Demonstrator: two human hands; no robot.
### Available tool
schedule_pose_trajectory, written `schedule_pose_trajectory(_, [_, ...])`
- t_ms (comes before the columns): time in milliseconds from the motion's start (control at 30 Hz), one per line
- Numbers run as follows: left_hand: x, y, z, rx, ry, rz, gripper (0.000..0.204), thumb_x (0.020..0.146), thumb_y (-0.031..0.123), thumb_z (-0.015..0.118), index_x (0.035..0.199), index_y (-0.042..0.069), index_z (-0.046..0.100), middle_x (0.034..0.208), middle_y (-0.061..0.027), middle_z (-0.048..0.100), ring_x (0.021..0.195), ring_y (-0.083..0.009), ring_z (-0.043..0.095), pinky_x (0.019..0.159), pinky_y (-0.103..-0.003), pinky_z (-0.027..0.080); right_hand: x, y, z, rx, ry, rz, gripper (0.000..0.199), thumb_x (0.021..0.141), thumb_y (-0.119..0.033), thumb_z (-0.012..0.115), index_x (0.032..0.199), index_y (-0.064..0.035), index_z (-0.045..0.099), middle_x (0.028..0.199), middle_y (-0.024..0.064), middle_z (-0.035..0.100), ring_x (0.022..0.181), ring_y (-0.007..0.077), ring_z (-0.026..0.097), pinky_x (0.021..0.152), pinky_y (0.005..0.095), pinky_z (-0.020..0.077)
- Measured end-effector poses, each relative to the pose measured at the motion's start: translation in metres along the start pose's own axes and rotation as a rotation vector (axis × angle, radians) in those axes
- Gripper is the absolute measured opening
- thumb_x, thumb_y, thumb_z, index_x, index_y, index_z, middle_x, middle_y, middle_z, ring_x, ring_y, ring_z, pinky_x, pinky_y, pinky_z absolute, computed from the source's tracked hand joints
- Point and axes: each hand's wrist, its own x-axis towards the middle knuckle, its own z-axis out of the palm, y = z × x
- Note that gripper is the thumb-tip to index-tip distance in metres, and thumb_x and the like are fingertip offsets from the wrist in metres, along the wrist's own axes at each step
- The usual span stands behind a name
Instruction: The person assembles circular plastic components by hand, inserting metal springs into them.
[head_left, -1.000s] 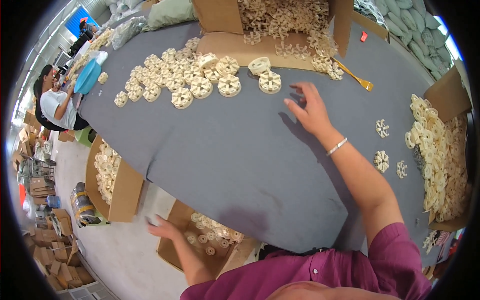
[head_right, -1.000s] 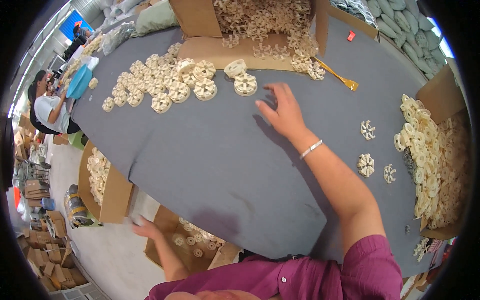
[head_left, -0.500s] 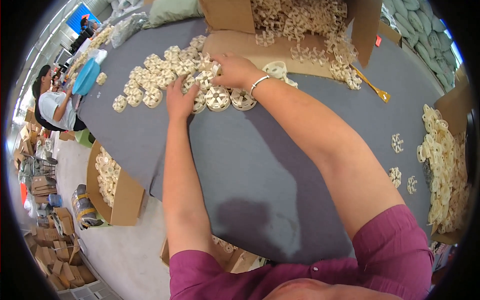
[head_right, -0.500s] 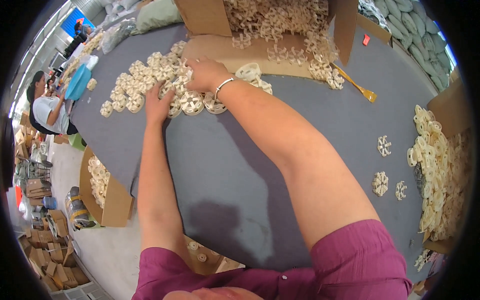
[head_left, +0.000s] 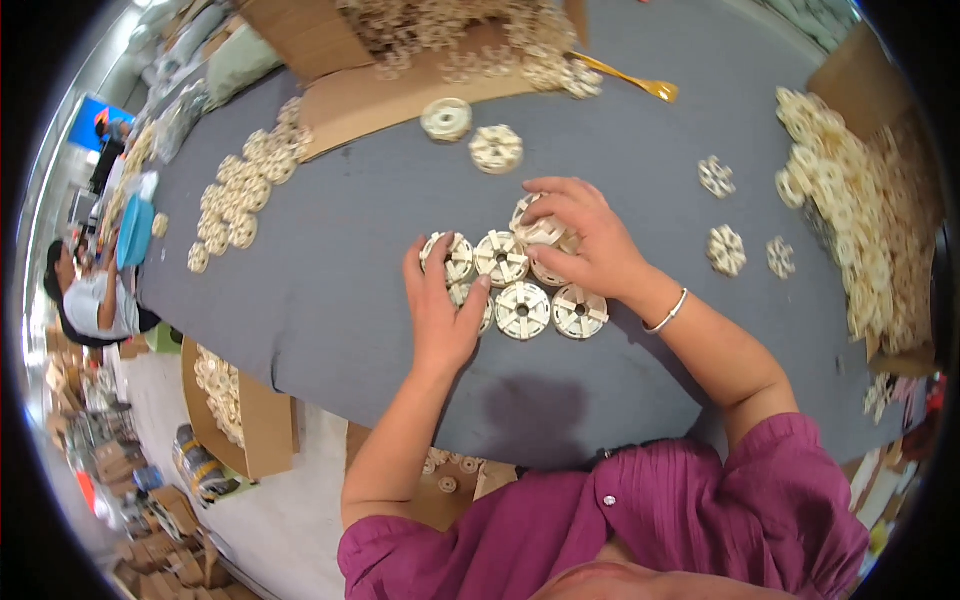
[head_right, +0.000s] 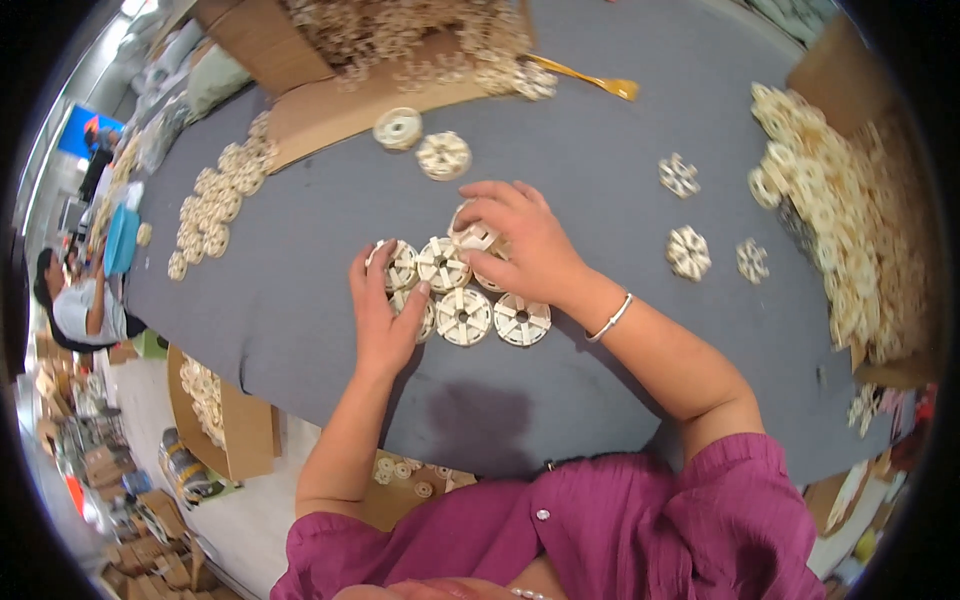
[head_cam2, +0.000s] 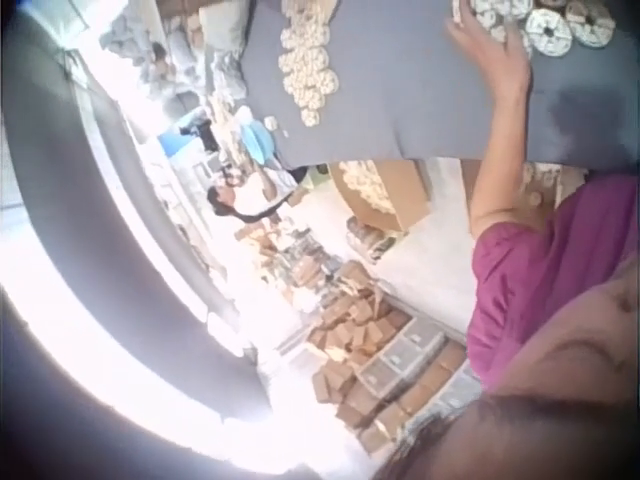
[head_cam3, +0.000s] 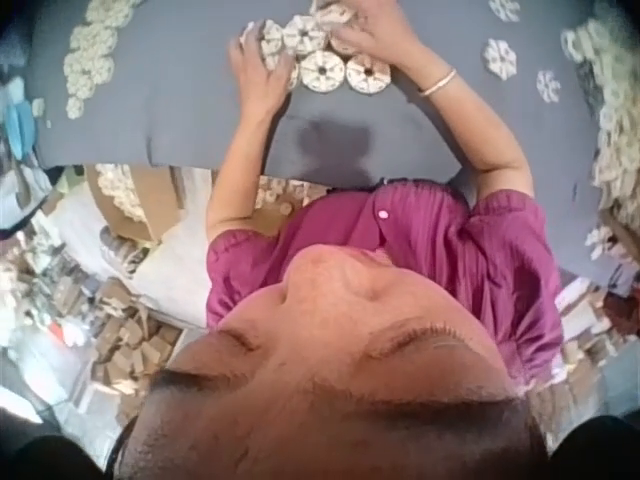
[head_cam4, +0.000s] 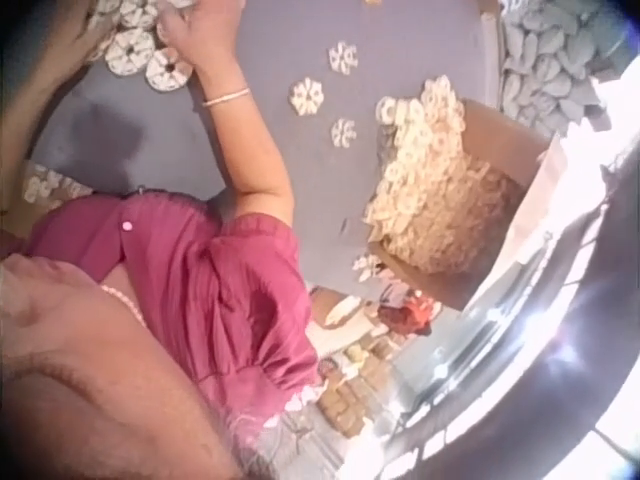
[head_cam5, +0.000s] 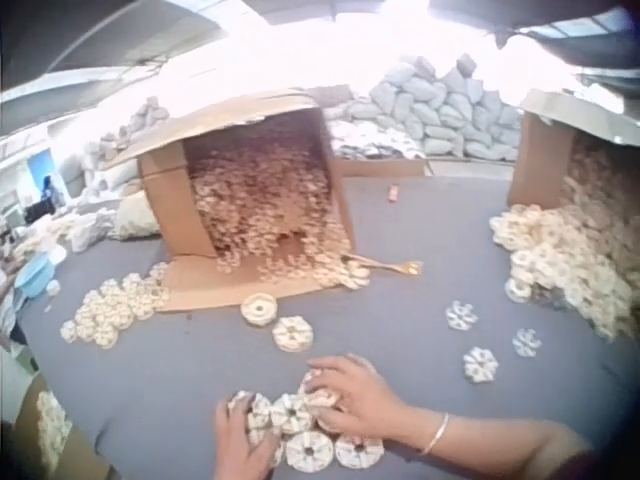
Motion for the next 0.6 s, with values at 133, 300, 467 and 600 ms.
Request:
schedule_pose_trajectory(133, [-0.032,0.027,0.004,-0.035,0.009,-0.079,0.084,0.078,0.029,0.079,0.145,0.001,0.037,0.149,-0.0266,0.028,0.137,-0.0411,0.034,0.112,-0.048,0.031,-0.044,0.006,-0.050,0.510,0.482,0.175,0.033,0.078,-0.013,0.074,0.105,-0.0091,0.056,0.133,0.0190,0.052,0.124,0.0357,0.052,0.107,0.0406,0.0380])
schedule_pose_trajectory(300, [-0.068,0.033,-0.007,0.136,0.015,-0.080,0.093,0.065,0.023,0.087,0.142,0.001,0.041,0.139,-0.0200,0.043,0.129,-0.0371,0.044,0.108,-0.045,0.038,-0.125,0.007,-0.081,0.279,0.480,0.321,0.039,0.075,-0.011,0.076,0.104,-0.0062,0.051,0.131,0.0214,0.052,0.124,0.0371,0.052,0.103,0.0410,0.0423])
schedule_pose_trajectory(467, [-0.077,0.027,-0.011,0.144,0.120,-0.134,0.072,0.068,0.015,0.084,0.129,0.000,0.050,0.120,-0.0147,0.057,0.110,-0.0300,0.057,0.096,-0.041,0.047,-0.155,-0.007,-0.079,0.039,0.301,0.425,0.056,0.075,-0.015,0.076,0.123,-0.0045,0.050,0.126,0.0188,0.053,0.121,0.0332,0.054,0.099,0.0406,0.0464])
schedule_pose_trajectory(600, [-0.076,0.049,-0.002,-0.058,0.201,-0.159,0.065,0.069,0.017,0.082,0.125,0.001,0.052,0.118,-0.0124,0.058,0.107,-0.0244,0.058,0.093,-0.037,0.048,-0.099,-0.016,-0.064,0.084,0.343,0.315,0.069,0.072,-0.022,0.080,0.131,-0.0054,0.047,0.126,0.0166,0.054,0.116,0.0330,0.057,0.096,0.0405,0.0479])
